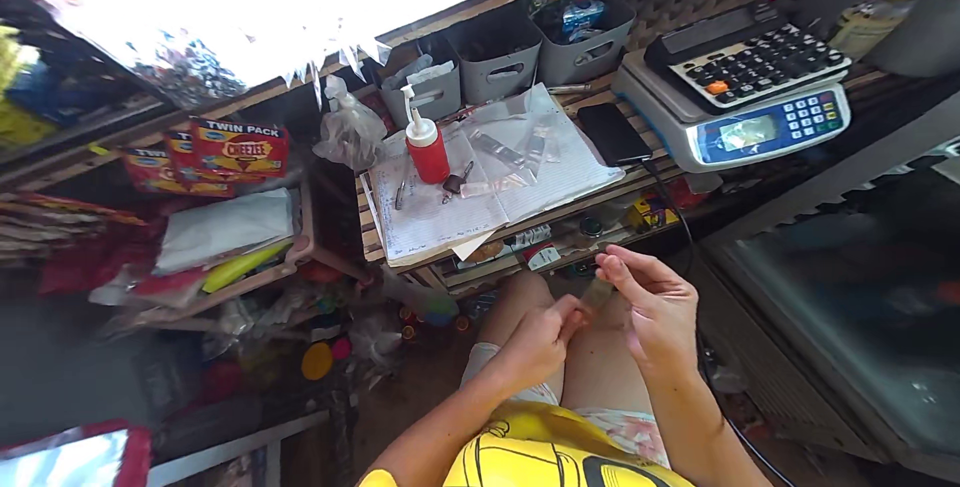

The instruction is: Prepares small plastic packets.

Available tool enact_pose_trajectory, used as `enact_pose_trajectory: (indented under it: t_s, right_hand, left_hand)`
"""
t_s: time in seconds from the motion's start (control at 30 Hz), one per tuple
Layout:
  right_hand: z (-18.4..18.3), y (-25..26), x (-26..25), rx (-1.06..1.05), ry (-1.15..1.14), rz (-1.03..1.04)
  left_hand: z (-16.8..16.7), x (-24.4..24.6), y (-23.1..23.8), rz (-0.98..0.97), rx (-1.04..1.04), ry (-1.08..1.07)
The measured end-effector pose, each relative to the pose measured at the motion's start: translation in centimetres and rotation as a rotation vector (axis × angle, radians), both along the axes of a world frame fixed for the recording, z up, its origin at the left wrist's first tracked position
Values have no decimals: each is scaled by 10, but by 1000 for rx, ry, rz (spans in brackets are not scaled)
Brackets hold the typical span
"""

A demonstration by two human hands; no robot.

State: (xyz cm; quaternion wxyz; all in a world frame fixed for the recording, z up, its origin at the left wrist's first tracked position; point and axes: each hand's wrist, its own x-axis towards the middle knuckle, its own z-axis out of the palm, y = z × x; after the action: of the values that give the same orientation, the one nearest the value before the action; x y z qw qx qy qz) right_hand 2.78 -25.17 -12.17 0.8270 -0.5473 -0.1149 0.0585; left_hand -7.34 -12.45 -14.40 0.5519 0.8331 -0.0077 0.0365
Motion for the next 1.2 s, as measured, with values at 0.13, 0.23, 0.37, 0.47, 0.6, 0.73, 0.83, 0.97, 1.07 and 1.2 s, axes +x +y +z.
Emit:
enact_pose_trajectory:
  t_s: [0.13,0.23,0.37,0.47,0.6,0.73,0.83,0.97,1.07,1.2]
  right_hand:
    - [12,-1,11,-35,-7,71]
    - [19,4,13,-67,16,152]
    - [28,10,15,-37,66,218]
    - [37,10,13,-77,12,230]
    - [44,4,14,-114,-32,226]
    - [50,0,15,-110,-51,243]
    - [53,-1,13,-124,-100,251]
    - [55,-4,9,-128,-131,248]
    - [57,-7,8,-138,-138,239]
    - [58,-9,7,-141,-137,231]
  left_hand:
    - [46,3,56,521,341,-419]
    - [81,24,125,874,396,-385]
    - [88,65,188,964,377,-159]
    - [86,81,203,923,430,-45]
    - [96,79,201,736,543,-253]
    - [117,67,156,414,612,-473]
    - [125,64,126,212,706,-551]
    - [135,64,107,98,846,-648]
    - [141,65,103,76,902,-674]
    - [144,67,101,41,926,-674]
